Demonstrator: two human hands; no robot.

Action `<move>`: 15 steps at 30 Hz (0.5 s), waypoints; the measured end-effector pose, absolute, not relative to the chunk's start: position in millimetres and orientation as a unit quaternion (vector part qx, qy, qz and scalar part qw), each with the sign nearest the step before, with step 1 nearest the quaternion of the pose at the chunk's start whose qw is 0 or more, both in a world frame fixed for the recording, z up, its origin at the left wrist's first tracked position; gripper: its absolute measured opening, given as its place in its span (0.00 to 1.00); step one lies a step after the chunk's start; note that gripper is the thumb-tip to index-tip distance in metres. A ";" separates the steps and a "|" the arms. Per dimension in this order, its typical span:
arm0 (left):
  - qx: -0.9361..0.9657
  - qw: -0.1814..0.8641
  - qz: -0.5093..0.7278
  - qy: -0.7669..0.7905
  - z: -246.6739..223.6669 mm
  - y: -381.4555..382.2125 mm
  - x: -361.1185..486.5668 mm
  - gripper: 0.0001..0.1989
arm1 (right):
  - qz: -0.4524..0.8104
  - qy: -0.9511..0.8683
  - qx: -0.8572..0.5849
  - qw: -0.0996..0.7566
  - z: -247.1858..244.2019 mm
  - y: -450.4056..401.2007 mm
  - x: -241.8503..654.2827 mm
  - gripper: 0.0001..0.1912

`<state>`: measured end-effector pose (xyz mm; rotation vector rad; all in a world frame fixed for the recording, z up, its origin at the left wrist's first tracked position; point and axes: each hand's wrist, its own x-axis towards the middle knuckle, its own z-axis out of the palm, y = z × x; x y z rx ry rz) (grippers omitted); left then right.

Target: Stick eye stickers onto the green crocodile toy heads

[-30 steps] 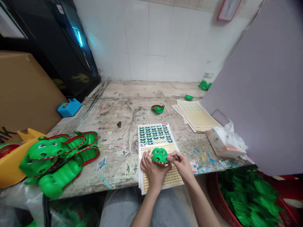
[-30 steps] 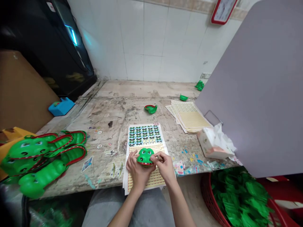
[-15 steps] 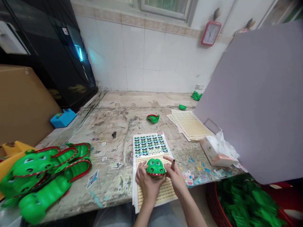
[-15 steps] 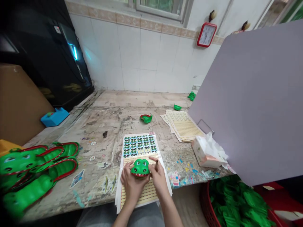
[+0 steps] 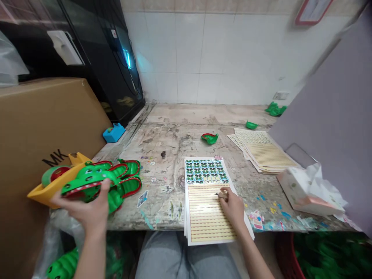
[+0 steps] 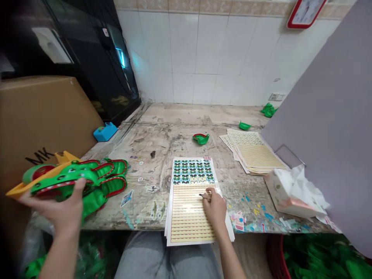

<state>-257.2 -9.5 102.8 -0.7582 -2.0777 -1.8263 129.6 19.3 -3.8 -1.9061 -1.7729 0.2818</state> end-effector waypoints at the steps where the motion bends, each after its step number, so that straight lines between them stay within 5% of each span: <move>1: -0.261 0.155 -0.590 -0.748 101.5 -8.4 -275.8 0.46 | 0.105 -0.653 -0.704 0.260 -3.8 19.5 129.3 0.15; 9: -0.478 0.176 -0.454 -0.731 70.5 -1.3 -313.4 0.32 | 0.206 -0.631 -0.698 0.267 2.8 36.6 139.4 0.13; 15: -0.555 0.198 -0.426 -0.687 59.8 -24.4 -308.3 0.22 | 0.252 -0.603 -0.657 0.376 29.9 130.9 131.9 0.17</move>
